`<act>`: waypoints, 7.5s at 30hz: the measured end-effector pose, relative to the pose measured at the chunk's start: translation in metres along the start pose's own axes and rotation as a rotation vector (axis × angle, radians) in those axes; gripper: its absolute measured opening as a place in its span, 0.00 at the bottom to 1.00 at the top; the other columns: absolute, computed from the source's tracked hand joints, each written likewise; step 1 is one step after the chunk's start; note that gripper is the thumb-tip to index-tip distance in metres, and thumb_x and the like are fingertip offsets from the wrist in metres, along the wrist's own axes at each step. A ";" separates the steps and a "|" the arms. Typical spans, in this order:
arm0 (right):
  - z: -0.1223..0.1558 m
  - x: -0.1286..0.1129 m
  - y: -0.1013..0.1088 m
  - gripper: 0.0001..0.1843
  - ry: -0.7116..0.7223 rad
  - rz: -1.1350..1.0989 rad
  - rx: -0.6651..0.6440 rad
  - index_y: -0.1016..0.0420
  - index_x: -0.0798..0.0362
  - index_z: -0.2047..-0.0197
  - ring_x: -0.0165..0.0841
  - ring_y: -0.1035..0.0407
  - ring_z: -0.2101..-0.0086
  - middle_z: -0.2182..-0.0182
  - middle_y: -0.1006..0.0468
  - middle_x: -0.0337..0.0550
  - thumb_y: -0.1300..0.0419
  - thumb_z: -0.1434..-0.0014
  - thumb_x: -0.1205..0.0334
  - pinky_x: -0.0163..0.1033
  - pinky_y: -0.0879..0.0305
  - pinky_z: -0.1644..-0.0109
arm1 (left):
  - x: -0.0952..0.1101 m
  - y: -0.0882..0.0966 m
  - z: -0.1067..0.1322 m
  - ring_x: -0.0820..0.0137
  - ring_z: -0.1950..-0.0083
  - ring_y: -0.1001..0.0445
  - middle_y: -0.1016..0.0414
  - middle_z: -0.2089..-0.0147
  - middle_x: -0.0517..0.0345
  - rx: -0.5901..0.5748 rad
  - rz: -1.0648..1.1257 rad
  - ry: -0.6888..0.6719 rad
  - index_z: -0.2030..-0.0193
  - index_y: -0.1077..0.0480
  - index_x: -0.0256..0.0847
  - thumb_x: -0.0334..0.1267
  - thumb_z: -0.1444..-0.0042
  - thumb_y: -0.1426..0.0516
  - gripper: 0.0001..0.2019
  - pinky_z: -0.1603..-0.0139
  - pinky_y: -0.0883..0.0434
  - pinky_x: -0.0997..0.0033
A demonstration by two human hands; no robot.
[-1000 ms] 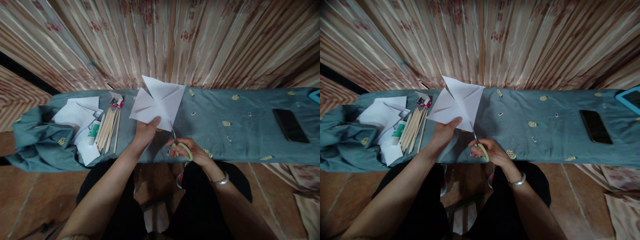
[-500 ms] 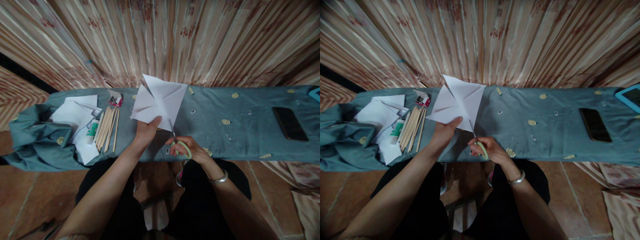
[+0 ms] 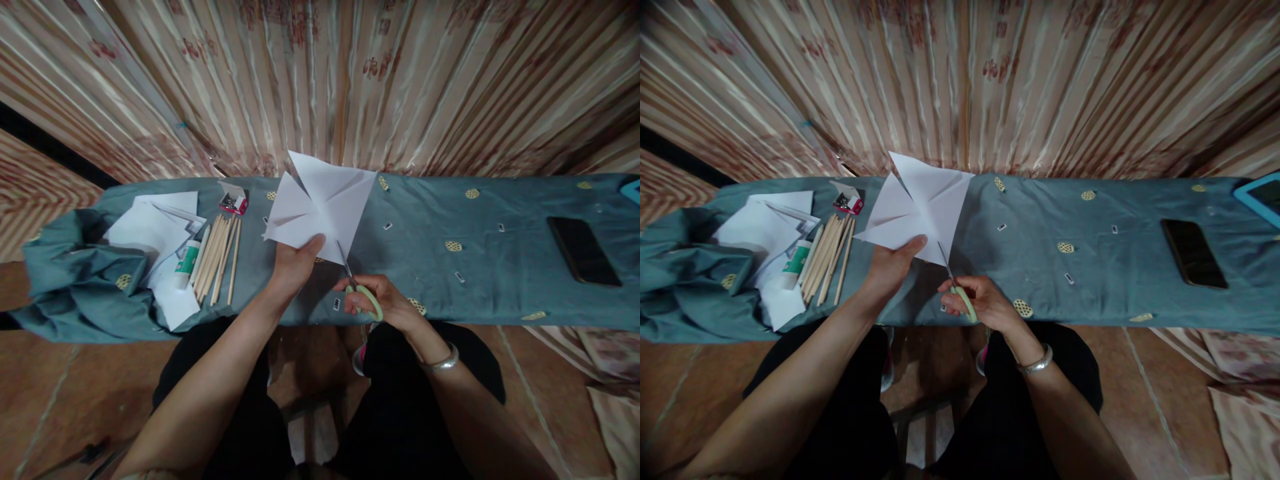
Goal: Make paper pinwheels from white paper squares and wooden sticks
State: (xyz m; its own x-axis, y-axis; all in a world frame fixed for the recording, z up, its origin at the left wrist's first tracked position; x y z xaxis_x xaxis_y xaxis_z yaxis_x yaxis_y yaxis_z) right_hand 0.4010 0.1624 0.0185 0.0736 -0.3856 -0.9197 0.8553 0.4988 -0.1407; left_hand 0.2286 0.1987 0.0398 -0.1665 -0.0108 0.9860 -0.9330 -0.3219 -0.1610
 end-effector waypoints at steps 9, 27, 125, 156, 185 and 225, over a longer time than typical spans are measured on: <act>-0.002 0.001 -0.002 0.19 -0.027 -0.052 0.002 0.19 0.53 0.67 0.26 0.31 0.80 0.81 0.23 0.34 0.24 0.61 0.53 0.29 0.37 0.78 | 0.001 0.001 0.000 0.56 0.48 0.23 0.18 0.55 0.52 0.030 -0.007 0.021 0.45 0.27 0.42 0.36 0.55 0.34 0.26 0.43 0.30 0.57; -0.004 0.006 0.001 0.21 -0.027 -0.035 0.061 0.21 0.54 0.65 0.26 0.31 0.78 0.80 0.23 0.34 0.25 0.60 0.52 0.31 0.34 0.72 | -0.004 -0.003 0.003 0.57 0.50 0.22 0.18 0.54 0.53 -0.033 -0.035 0.018 0.48 0.26 0.43 0.37 0.55 0.34 0.24 0.44 0.29 0.58; 0.001 0.018 0.015 0.26 -0.036 0.262 0.161 0.23 0.54 0.67 0.29 0.31 0.78 0.79 0.24 0.35 0.27 0.61 0.43 0.35 0.36 0.73 | -0.010 0.007 -0.003 0.58 0.52 0.22 0.19 0.54 0.48 -0.026 -0.058 0.039 0.61 0.26 0.40 0.37 0.59 0.35 0.15 0.48 0.26 0.58; 0.029 -0.030 0.086 0.21 -0.280 1.497 0.868 0.24 0.60 0.51 0.51 0.22 0.61 0.66 0.18 0.61 0.44 0.37 0.52 0.46 0.33 0.59 | -0.029 0.020 0.021 0.58 0.32 0.36 0.27 0.38 0.47 -0.529 -1.041 -0.668 0.44 0.28 0.39 0.29 0.37 0.48 0.16 0.31 0.37 0.50; -0.043 0.014 -0.020 0.27 0.527 1.451 0.375 0.33 0.71 0.37 0.46 0.36 0.38 0.38 0.30 0.63 0.55 0.37 0.75 0.50 0.39 0.33 | -0.051 0.004 0.037 0.51 0.27 0.45 0.37 0.30 0.41 -0.672 -1.255 -0.523 0.35 0.36 0.33 0.39 0.35 0.46 0.23 0.28 0.49 0.45; -0.039 0.028 0.017 0.44 0.378 1.465 0.744 0.39 0.71 0.35 0.54 0.41 0.37 0.37 0.34 0.70 0.53 0.35 0.36 0.57 0.47 0.35 | -0.043 0.054 0.039 0.55 0.27 0.43 0.36 0.30 0.44 -0.595 -1.259 -0.538 0.36 0.36 0.36 0.42 0.34 0.46 0.22 0.28 0.45 0.47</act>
State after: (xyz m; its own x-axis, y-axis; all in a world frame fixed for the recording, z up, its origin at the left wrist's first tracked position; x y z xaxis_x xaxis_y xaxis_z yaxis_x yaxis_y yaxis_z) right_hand 0.3980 0.1902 -0.0241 0.9452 0.2871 -0.1558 0.2303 -0.2477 0.9411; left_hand 0.1983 0.1447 -0.0091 0.8372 -0.4079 0.3642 -0.3835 0.0367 0.9228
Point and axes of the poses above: each hand's wrist, its own z-axis away from the middle knuckle, its own y-axis out of the back of the hand, x = y × z, the point moved 4 cm from there along -z, towards the middle knuckle
